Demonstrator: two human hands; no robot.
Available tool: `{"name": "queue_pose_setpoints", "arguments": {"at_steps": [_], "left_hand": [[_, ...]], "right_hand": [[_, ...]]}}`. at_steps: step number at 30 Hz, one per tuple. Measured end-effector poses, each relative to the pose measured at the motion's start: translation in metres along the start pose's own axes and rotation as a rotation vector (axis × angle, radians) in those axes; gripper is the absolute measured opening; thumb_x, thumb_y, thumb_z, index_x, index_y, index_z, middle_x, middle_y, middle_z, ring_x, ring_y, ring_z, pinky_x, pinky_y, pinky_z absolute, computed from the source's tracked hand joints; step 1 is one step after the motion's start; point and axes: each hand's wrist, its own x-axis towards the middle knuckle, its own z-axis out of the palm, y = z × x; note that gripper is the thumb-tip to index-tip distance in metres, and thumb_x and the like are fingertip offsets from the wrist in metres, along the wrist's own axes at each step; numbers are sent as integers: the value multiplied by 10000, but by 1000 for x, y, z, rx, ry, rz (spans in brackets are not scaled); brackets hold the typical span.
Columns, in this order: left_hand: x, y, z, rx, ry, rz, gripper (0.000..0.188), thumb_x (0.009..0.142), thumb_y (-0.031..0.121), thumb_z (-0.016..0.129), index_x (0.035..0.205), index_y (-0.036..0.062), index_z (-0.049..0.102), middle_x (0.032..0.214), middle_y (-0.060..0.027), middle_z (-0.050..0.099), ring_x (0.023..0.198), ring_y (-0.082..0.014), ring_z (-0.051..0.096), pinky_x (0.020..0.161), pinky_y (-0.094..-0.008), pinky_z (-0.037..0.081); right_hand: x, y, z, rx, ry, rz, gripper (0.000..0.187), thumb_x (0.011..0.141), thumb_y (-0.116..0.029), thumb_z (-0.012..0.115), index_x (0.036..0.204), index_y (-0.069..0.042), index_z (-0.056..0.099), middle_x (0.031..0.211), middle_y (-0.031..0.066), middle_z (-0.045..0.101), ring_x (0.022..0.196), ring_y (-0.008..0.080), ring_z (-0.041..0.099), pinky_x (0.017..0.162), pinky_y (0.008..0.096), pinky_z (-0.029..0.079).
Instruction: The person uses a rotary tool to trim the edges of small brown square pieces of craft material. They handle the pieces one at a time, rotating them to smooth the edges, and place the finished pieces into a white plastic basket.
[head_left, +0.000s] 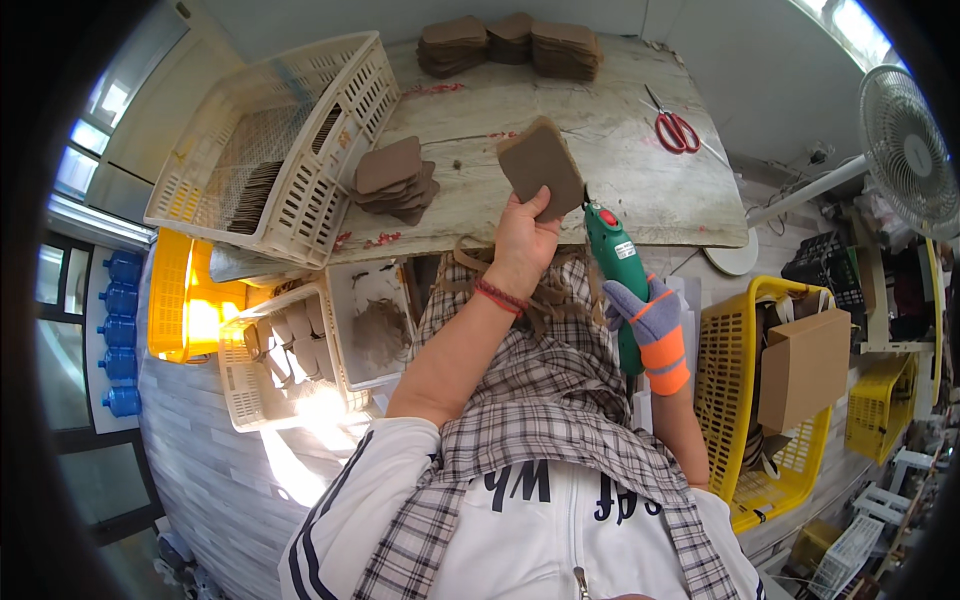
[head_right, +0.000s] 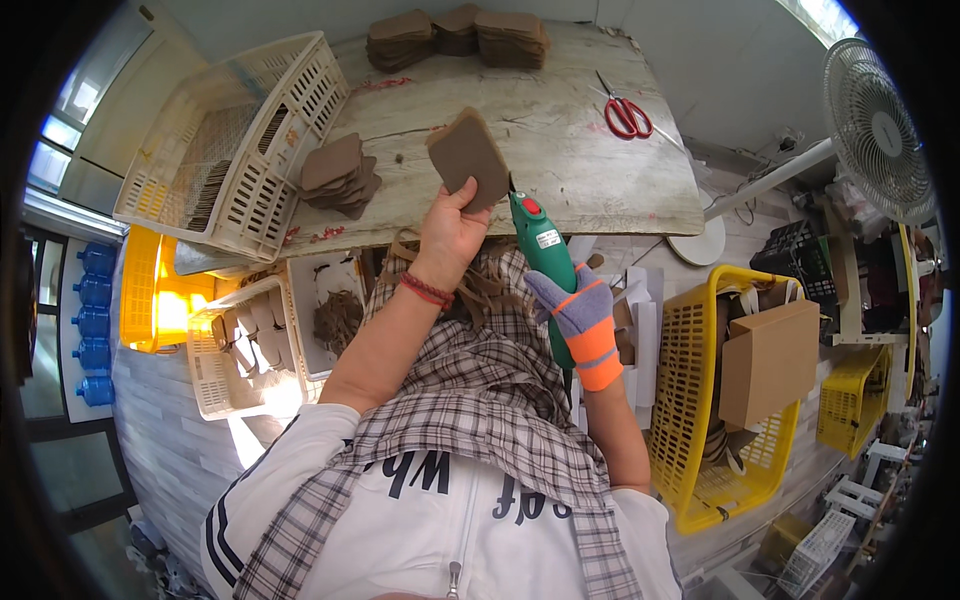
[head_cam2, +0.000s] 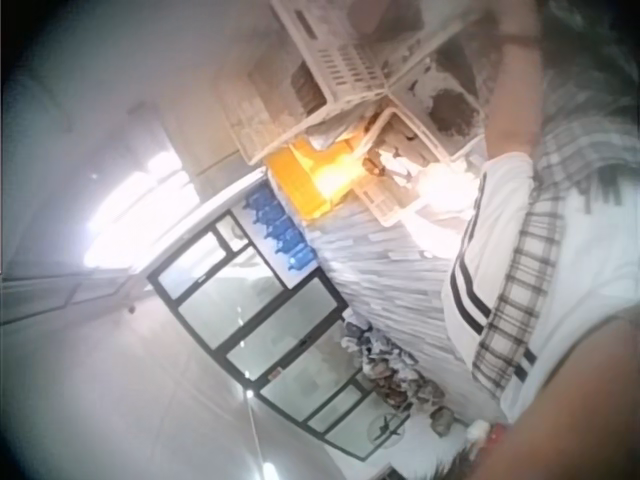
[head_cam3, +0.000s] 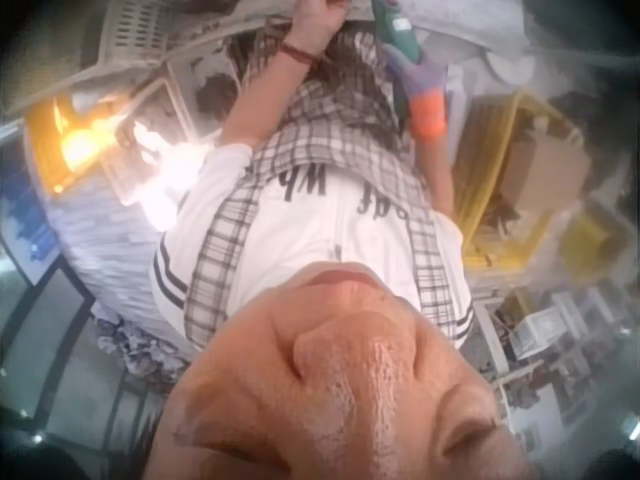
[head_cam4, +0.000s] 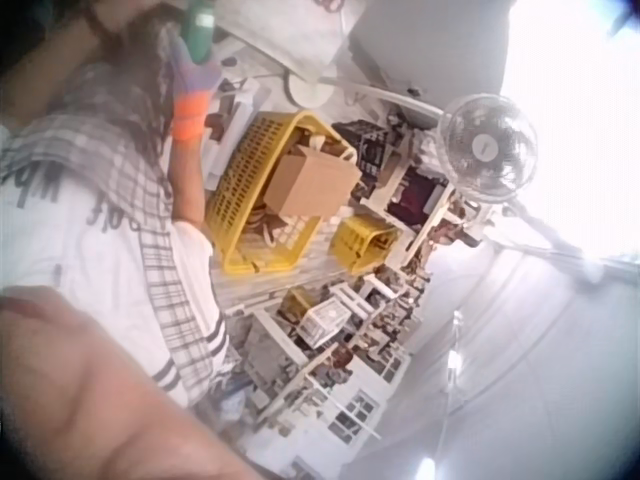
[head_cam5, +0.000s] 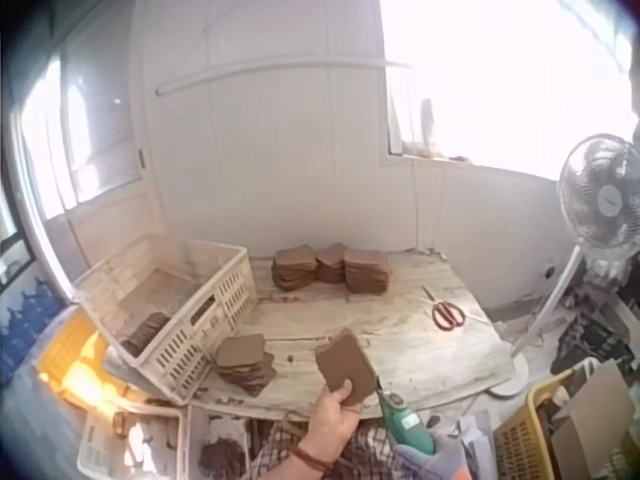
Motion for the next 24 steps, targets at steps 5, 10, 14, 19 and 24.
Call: {"name": "queue_pose_setpoints", "arguments": {"at_steps": [5,10,14,19,24], "left_hand": [[-12,-3,-1,149,-55,-21,284,888,-28,514,1167,26,500,1173,-106,571,1102,-259,546,989,-397,442],[-21,-4,-5,324,-119,-57,290,896,-26,495,1183,19,495,1182,-113,573,1076,-255,572,950,-395,480],[-28,-5,-16,371,-121,-118,307,888,-37,497,1190,15,495,1172,-114,582,1050,-235,589,913,-380,507],[-32,5,-29,475,-145,-156,262,865,-60,520,1118,0,548,1098,-110,623,992,-199,614,852,-339,526],[-32,44,-22,748,-196,-223,351,848,-78,519,1193,-16,531,1075,-85,639,946,-156,618,830,-292,518]], "right_hand": [[-3,-5,0,-8,29,-4,378,773,-204,751,998,29,557,691,54,610,519,103,566,443,229,450],[-4,-9,-2,-33,62,7,378,764,-207,757,999,21,568,695,52,613,523,101,566,455,228,454],[-1,-12,-7,-44,52,14,350,761,-203,756,975,6,575,684,46,610,524,94,564,468,228,458],[1,-11,-17,-55,37,18,327,761,-193,757,941,3,568,677,43,606,522,89,562,468,223,452],[-11,-16,-32,-139,-35,59,355,749,-186,770,954,17,562,675,38,601,534,83,562,468,219,447]]}}
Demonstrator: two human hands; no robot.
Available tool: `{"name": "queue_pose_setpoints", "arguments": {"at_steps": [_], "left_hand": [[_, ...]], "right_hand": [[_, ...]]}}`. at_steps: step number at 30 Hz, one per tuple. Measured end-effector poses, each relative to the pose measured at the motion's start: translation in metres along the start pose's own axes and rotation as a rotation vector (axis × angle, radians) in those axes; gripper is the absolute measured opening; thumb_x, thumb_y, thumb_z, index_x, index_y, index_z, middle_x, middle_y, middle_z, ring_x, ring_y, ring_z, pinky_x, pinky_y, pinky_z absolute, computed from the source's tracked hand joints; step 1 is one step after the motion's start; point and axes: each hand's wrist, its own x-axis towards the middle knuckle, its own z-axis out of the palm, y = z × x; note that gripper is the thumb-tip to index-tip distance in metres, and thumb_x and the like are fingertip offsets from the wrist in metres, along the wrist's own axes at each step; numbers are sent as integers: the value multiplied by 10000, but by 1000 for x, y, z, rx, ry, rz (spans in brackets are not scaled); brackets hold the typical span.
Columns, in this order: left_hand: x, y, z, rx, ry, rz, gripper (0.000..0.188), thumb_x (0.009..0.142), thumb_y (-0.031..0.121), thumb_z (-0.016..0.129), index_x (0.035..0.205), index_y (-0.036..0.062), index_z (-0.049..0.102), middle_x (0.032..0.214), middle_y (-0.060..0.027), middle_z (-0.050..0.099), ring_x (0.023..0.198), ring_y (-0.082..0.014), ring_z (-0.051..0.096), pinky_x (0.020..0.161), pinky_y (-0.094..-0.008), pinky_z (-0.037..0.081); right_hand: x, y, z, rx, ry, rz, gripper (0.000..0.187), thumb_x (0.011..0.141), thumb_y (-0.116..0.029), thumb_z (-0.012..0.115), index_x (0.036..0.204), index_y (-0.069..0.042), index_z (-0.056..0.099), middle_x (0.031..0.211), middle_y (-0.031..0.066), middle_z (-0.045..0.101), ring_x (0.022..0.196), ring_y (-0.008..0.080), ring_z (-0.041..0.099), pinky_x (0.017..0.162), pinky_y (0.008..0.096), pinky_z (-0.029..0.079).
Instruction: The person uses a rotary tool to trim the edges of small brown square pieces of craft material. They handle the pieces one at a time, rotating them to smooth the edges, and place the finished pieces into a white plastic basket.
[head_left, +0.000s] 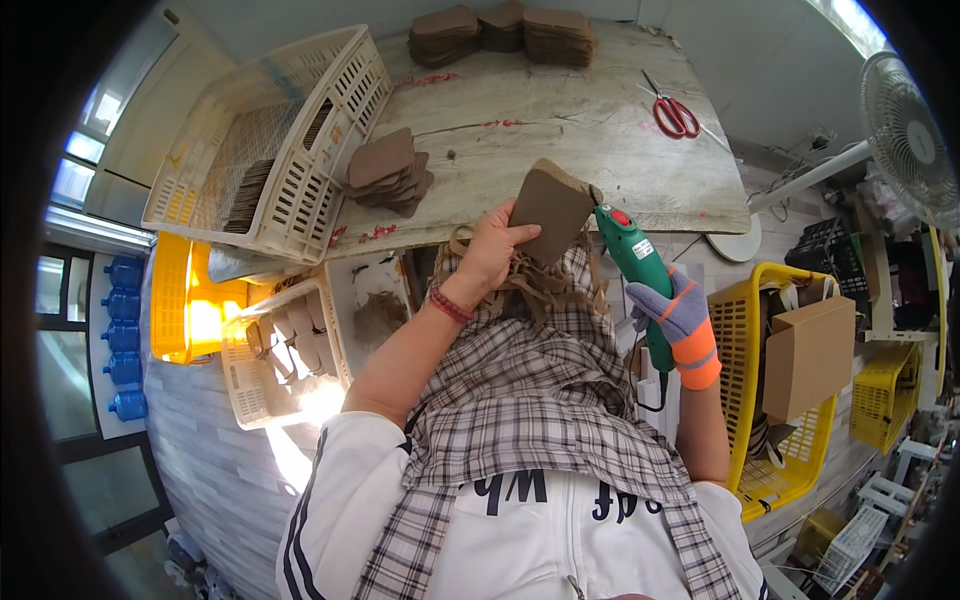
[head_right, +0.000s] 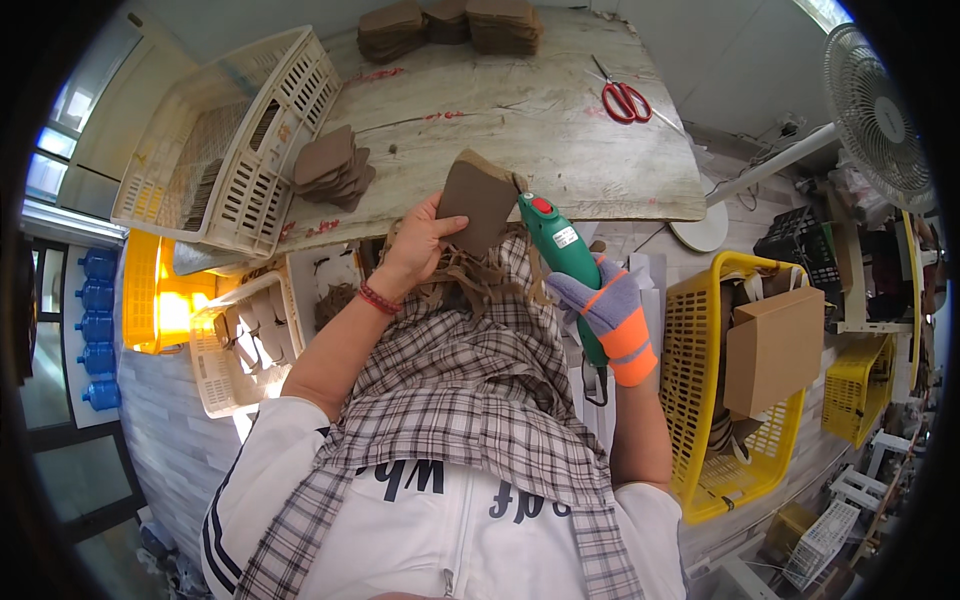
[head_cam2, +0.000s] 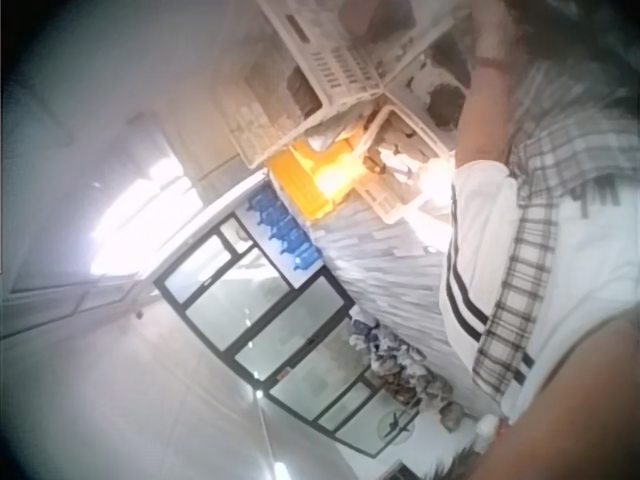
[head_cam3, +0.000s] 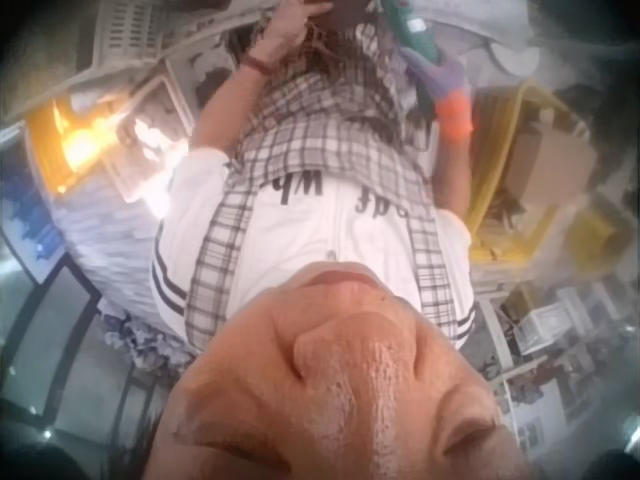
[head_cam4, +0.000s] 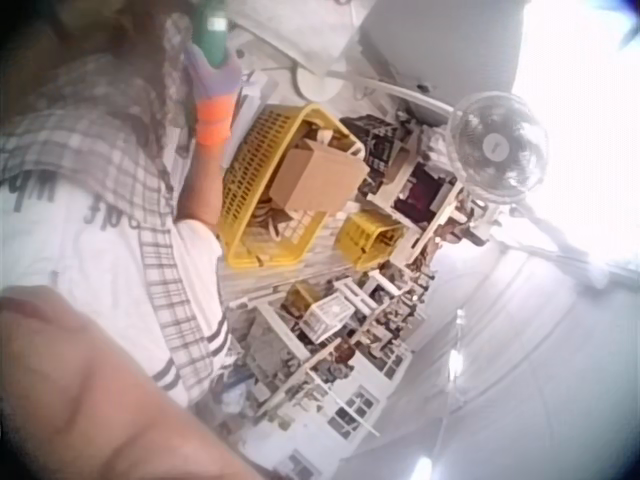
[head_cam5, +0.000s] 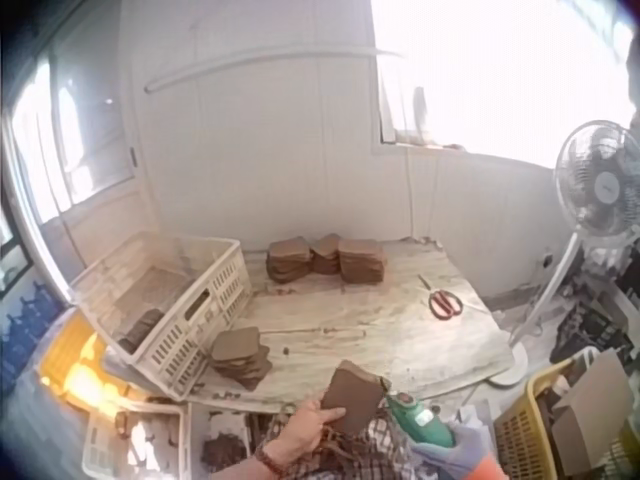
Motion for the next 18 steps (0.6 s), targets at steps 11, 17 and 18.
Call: {"name": "queue_pose_setpoints", "arguments": {"at_steps": [11,17,18], "left_hand": [[-10,32,-23,486,-110,-202,385,800,-80,548,1179,-16,572,1031,-47,641,889,-112,604,784,-252,504],[-21,38,-15,549,-165,-187,313,794,-66,560,1103,-22,590,964,-35,637,844,-111,596,749,-244,492],[-21,38,-16,612,-138,-119,286,786,-67,571,1067,-18,593,942,-30,634,829,-108,594,739,-242,491]], "right_hand": [[-11,7,9,-139,-69,-26,422,719,-227,796,981,29,586,691,42,614,558,72,560,497,219,455],[-5,6,15,-125,-97,-36,423,723,-227,793,985,36,590,693,54,621,565,78,568,501,221,458],[-5,6,15,-131,-104,-35,421,725,-225,792,986,36,591,692,54,620,565,79,568,501,220,457]]}}
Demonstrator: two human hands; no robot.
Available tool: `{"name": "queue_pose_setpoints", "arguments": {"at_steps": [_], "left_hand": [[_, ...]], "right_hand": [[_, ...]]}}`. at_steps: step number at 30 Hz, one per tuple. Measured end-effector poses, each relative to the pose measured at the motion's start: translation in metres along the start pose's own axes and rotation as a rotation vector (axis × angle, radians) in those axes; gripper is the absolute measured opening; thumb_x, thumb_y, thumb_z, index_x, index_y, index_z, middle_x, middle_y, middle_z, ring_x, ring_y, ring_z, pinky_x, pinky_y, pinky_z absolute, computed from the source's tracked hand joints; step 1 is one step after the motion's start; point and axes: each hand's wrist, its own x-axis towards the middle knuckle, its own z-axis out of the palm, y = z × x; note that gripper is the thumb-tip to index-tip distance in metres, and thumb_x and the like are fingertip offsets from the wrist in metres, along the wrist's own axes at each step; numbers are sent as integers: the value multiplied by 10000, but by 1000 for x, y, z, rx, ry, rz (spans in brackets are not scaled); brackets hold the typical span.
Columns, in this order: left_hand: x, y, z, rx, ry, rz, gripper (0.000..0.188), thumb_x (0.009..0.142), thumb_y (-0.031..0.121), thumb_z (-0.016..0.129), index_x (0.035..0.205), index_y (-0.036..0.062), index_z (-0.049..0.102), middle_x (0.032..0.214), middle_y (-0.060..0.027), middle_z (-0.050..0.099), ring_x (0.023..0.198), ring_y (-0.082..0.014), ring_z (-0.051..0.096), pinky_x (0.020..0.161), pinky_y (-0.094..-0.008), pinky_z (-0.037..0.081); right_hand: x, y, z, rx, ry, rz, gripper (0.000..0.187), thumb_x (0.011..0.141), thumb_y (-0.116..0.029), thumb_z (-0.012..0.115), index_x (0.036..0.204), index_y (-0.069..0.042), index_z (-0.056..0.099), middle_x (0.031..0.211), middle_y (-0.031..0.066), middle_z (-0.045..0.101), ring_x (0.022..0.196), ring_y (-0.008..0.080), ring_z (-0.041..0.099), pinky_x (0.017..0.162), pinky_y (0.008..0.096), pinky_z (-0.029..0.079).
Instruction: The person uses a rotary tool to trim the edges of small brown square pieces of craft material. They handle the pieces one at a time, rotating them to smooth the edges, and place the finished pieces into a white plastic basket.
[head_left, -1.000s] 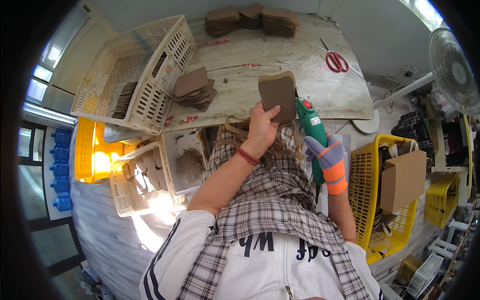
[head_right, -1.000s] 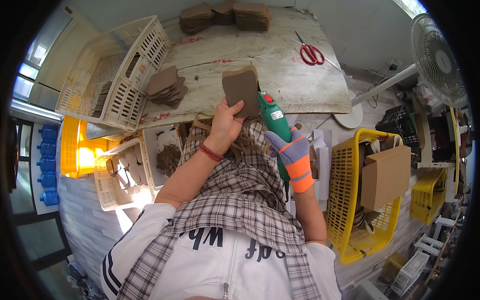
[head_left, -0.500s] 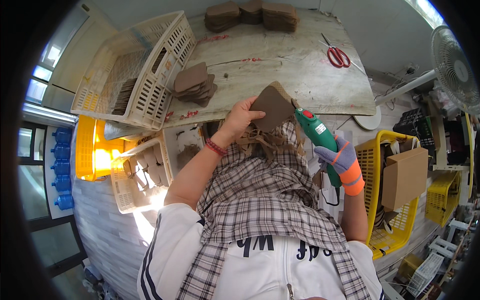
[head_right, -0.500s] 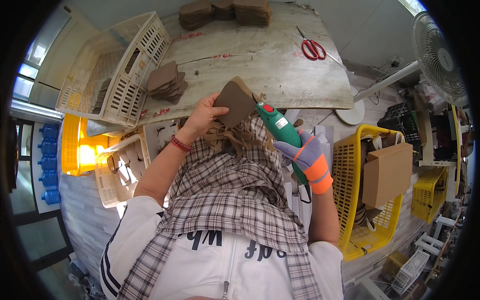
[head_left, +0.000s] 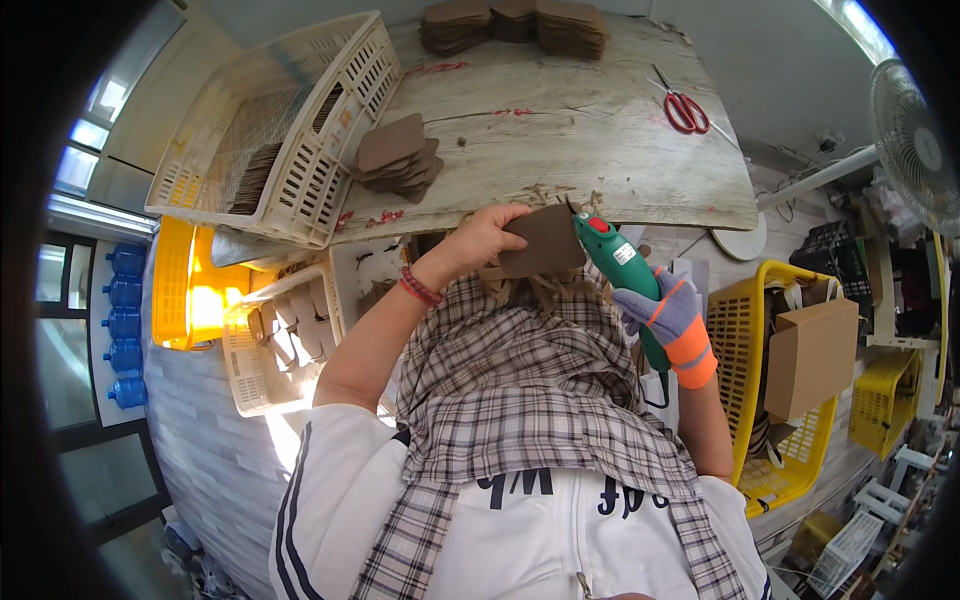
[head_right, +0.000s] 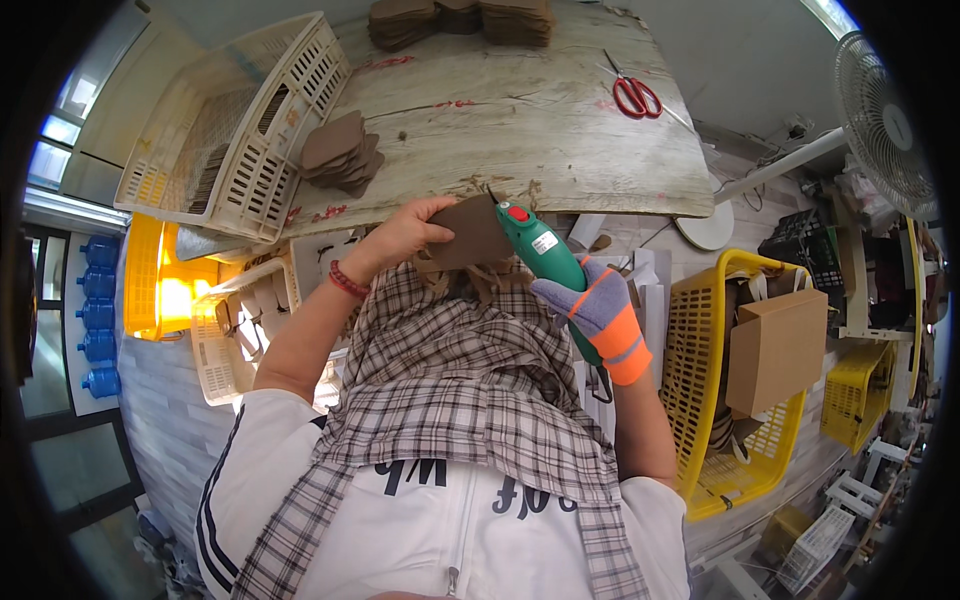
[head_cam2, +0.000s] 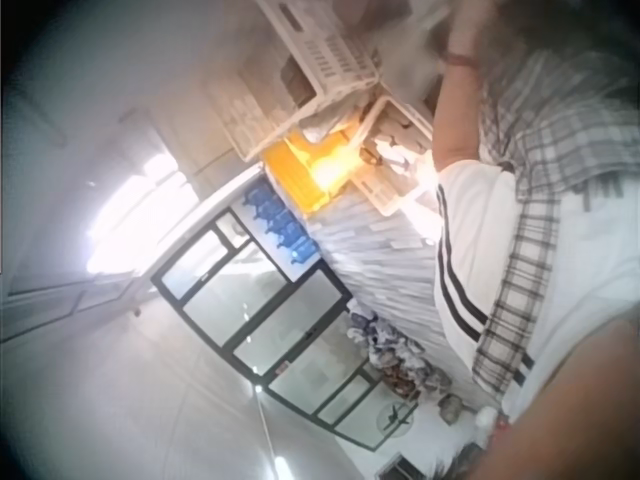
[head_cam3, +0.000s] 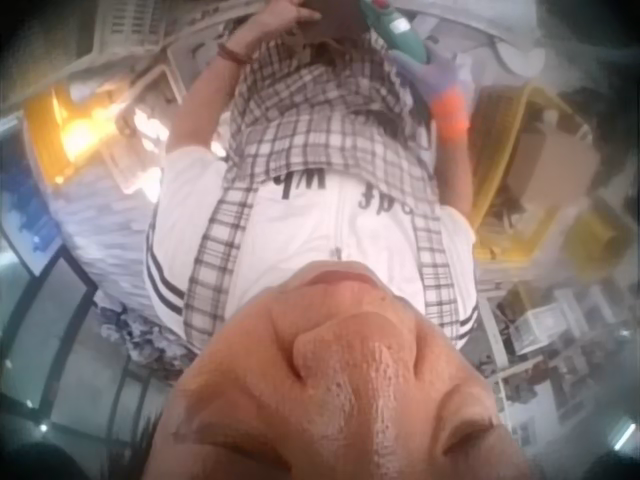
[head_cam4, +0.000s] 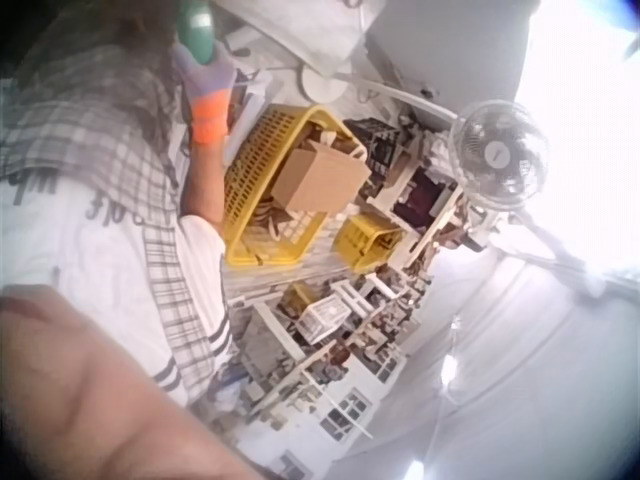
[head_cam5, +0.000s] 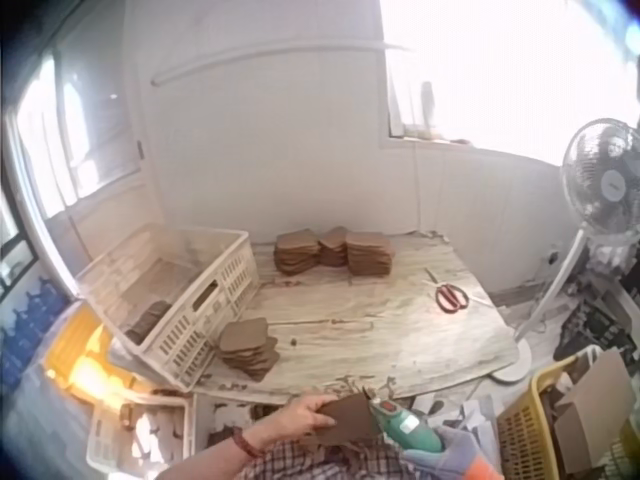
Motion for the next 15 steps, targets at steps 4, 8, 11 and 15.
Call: {"name": "queue_pose_setpoints", "arguments": {"at_steps": [4,8,11,15], "left_hand": [[-1,1,-14,80,177,88,206,756,-64,626,946,10,594,856,-13,624,774,-99,594,704,-237,494],[-8,-2,-23,-217,293,100,222,737,-52,677,926,39,607,828,-10,635,736,-92,606,681,-239,506],[-8,-6,-28,-347,273,87,205,748,-27,688,927,44,619,837,-20,648,730,-93,612,679,-243,513],[-12,-6,-32,-283,222,87,179,765,-10,675,932,34,627,838,-25,654,722,-96,612,671,-238,507]], "right_hand": [[-3,-1,1,19,0,-1,412,729,-219,788,986,37,593,690,48,619,560,78,565,499,218,452],[-4,3,1,19,-37,4,411,723,-230,795,970,31,597,688,41,617,561,74,564,498,215,449],[0,13,1,-29,-60,-14,412,716,-248,800,953,23,600,679,36,615,551,69,561,484,212,443],[-4,9,6,-15,-81,-26,408,711,-264,801,937,12,602,655,33,614,527,62,560,464,208,435]]}}
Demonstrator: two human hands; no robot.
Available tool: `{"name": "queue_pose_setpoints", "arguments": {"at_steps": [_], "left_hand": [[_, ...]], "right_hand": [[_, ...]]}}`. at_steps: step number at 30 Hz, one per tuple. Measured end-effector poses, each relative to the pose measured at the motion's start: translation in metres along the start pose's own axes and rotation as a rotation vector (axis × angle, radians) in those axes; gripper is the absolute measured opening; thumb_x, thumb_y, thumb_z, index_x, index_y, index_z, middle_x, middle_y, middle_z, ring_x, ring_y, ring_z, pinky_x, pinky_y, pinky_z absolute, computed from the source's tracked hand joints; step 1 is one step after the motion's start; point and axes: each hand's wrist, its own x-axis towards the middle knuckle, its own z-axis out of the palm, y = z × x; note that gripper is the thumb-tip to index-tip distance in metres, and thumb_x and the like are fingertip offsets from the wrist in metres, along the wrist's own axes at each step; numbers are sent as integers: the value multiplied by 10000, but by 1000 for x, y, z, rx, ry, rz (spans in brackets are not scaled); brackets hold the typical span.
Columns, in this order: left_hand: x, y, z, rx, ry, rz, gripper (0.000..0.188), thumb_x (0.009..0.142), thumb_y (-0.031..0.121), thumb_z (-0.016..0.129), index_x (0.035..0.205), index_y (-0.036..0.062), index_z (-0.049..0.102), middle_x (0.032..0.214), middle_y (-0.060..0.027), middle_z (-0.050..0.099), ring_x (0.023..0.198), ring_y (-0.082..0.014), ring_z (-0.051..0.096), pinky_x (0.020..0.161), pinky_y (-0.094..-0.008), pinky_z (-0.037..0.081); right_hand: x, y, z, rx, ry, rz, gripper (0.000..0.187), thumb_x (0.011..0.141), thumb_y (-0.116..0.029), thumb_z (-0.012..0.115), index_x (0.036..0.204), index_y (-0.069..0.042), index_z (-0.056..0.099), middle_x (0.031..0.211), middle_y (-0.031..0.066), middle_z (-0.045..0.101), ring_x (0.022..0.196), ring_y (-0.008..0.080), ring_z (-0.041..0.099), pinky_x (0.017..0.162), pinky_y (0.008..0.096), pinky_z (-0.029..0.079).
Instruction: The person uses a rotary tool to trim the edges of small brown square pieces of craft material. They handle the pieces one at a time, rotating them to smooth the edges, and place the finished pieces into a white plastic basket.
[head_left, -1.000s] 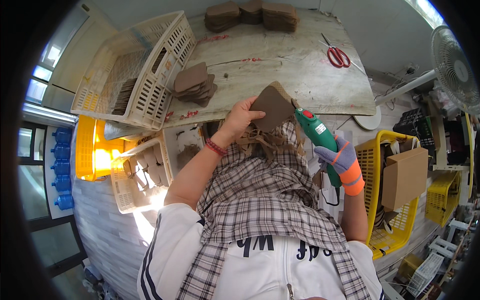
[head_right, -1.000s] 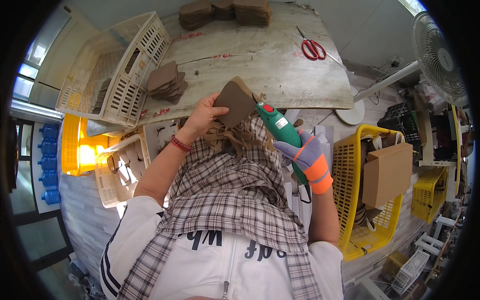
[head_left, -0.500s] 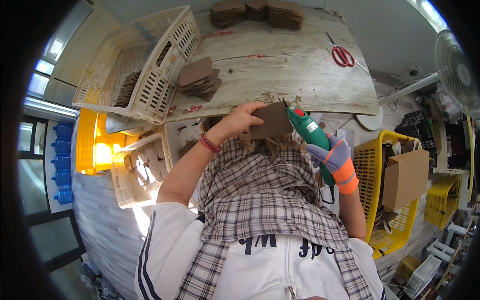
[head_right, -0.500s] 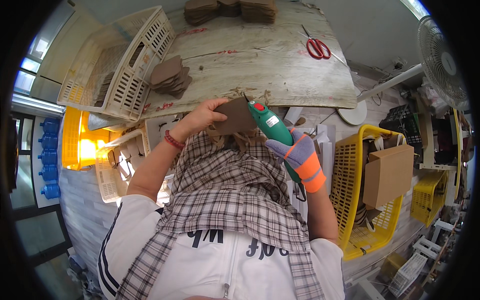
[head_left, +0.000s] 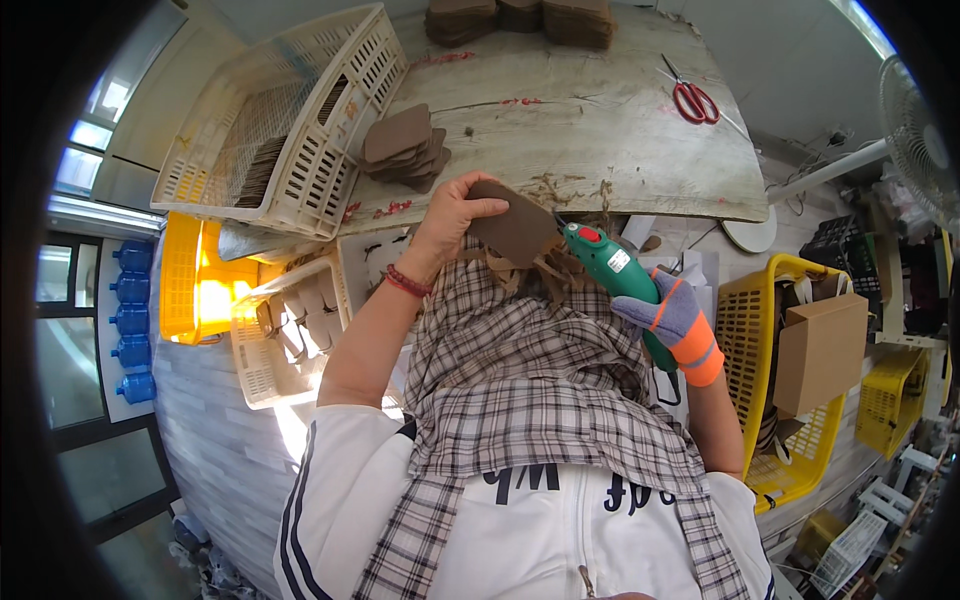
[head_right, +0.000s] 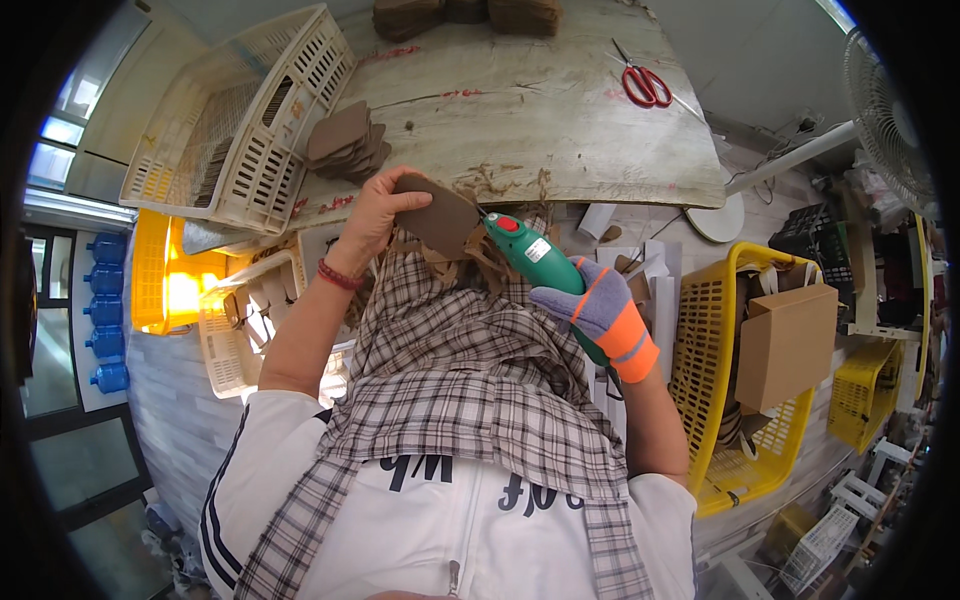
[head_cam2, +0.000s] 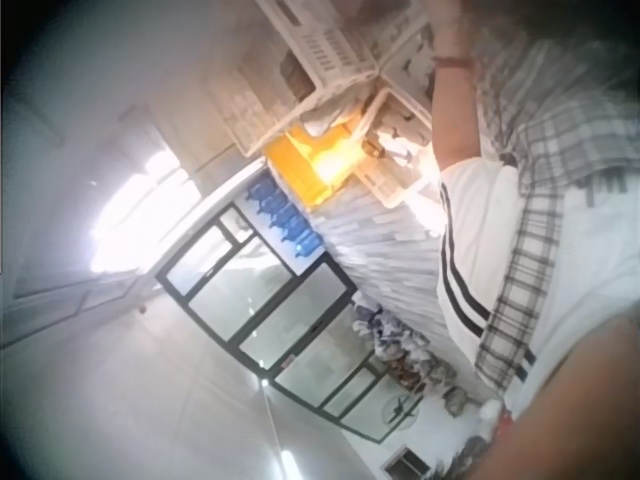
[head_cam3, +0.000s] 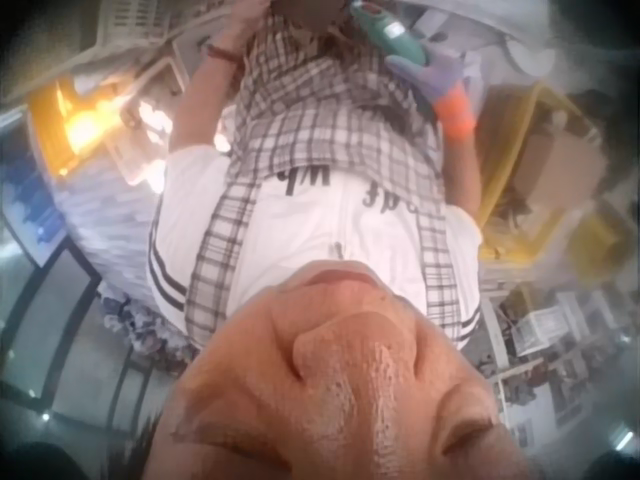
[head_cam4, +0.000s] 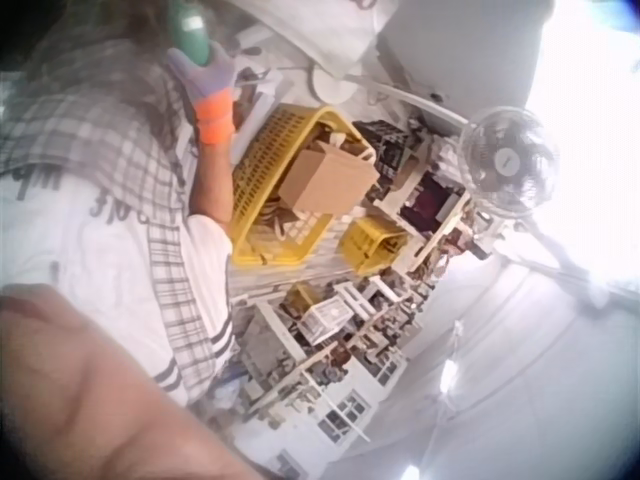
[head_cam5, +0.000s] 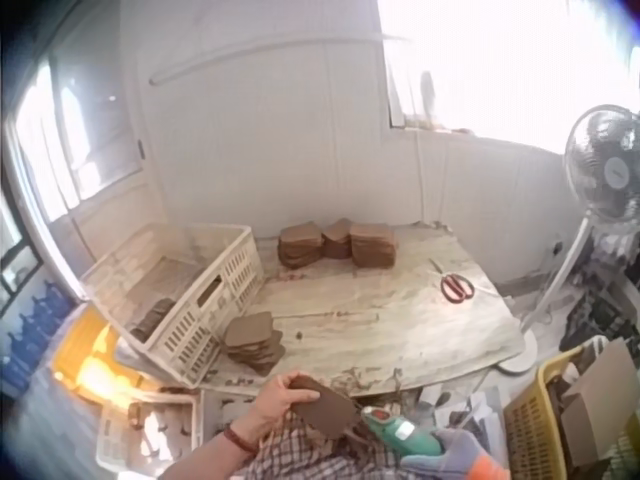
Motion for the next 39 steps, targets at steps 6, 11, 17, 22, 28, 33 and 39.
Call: {"name": "queue_pose_setpoints", "arguments": {"at_steps": [6,11,17,22,28,33,39], "left_hand": [[-2,-2,3,84,-68,-53,163,776,10,671,933,21,627,824,-20,650,721,-92,608,670,-235,500],[-5,-4,10,197,-98,-63,177,766,11,677,934,19,622,834,-21,651,714,-92,605,661,-241,498],[-8,-2,22,329,-190,-40,261,730,-39,665,978,21,607,879,-27,632,781,-84,590,695,-229,487],[-8,4,21,265,-305,-95,470,732,-87,624,1171,32,510,931,-32,626,842,-83,589,756,-221,482],[-5,14,15,304,-384,-151,684,706,-117,617,1335,45,402,931,-31,625,874,-88,581,762,-232,484],[-6,12,23,375,-396,-89,748,692,-112,632,1375,49,373,981,-19,626,898,-109,574,778,-242,483],[0,41,-39,238,-20,52,510,785,-52,601,1275,13,475,1070,-95,605,929,-165,595,826,-287,492]], "right_hand": [[-2,-2,4,-85,-9,5,450,704,-293,799,973,13,610,632,37,618,512,67,568,464,209,443],[-1,-2,7,-158,-11,9,493,694,-322,804,993,21,613,654,47,624,529,67,562,488,226,457],[2,4,13,-137,-1,-33,474,696,-316,809,964,19,608,654,48,610,539,57,537,494,224,450],[3,-11,15,-48,-54,44,442,707,-296,806,945,12,594,628,30,591,519,54,521,463,216,422],[12,2,17,-48,-75,-36,424,722,-284,796,955,8,596,640,23,585,524,49,514,467,214,412],[20,7,20,-74,-92,-48,416,732,-262,793,984,5,598,669,29,598,559,51,532,494,211,428],[11,6,11,50,41,16,395,747,-203,777,1022,12,592,748,30,630,628,55,565,555,202,458]]}}
